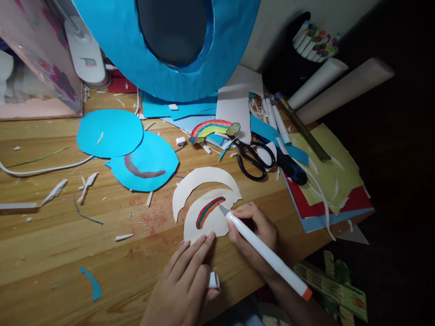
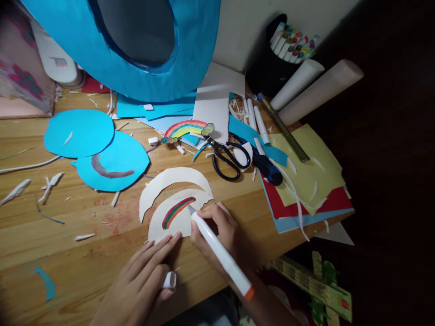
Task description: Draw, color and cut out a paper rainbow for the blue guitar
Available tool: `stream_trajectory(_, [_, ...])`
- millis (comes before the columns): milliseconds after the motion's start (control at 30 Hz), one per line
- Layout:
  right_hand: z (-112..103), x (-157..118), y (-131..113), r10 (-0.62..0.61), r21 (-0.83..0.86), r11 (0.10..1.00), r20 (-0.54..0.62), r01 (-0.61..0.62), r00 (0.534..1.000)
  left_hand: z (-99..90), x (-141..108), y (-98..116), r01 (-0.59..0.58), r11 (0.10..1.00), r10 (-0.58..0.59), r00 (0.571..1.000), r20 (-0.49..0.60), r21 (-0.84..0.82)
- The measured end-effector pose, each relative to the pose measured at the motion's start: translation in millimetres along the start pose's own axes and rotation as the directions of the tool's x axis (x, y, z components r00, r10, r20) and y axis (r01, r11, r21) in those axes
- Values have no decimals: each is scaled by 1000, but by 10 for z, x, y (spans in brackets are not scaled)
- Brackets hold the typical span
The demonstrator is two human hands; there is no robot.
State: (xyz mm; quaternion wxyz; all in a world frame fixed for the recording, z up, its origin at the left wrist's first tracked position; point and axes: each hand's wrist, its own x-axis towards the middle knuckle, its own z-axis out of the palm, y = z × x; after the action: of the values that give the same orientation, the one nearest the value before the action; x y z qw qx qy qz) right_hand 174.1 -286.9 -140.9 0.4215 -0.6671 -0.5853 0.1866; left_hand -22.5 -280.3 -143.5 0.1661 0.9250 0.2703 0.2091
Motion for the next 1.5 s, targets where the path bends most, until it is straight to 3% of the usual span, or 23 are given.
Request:
stream_trajectory(233, [1, 53, -29, -253, 8, 967, 120, 254, 960, -1, 18, 17, 16, 999, -17, 1000, -2, -36])
stream_trajectory(433, [14, 53, -35, -156, -3, 988, 52, 156, 986, -7, 13, 18, 26, 998, -26, 1000, 0, -60])
stream_trajectory(600, [23, 50, -25, -258, -1, 966, 116, 260, 959, -6, 10, 23, 29, 998, -29, 1000, -6, -53])
stream_trajectory(700, [17, 47, -19, -207, -1, 978, 91, 208, 974, -6, 10, 25, 43, 996, -44, 999, -9, -75])
stream_trajectory(867, [14, 31, 4, -224, 26, 975, 138, 222, 965, -21, 13, 30, 61, 992, -60, 998, 12, -106])
stream_trajectory(1067, [-2, -19, -22, -115, 112, 989, 148, 99, 982, -25, 14, 33, 38, 998, -37, 999, 13, -59])
stream_trajectory(1200, [-72, 35, -5, 42, 243, 969, 17, -45, 999, -31, 21, 25, -12, 1000, 11, 1000, 27, 23])
stream_trajectory(1300, [-153, 200, 89, 100, 212, 973, -34, -91, 994, -43, 22, 7, -53, 996, 53, 999, 7, 73])
stream_trajectory(1400, [-228, 399, 175, 103, 155, 980, 128, -122, 986, -41, 26, -15, -84, 989, 92, 994, -61, 119])
stream_trajectory(1500, [-268, 573, 185, 117, 182, 967, 301, -177, 946, -25, 36, -40, -97, 983, 118, 985, -129, 156])
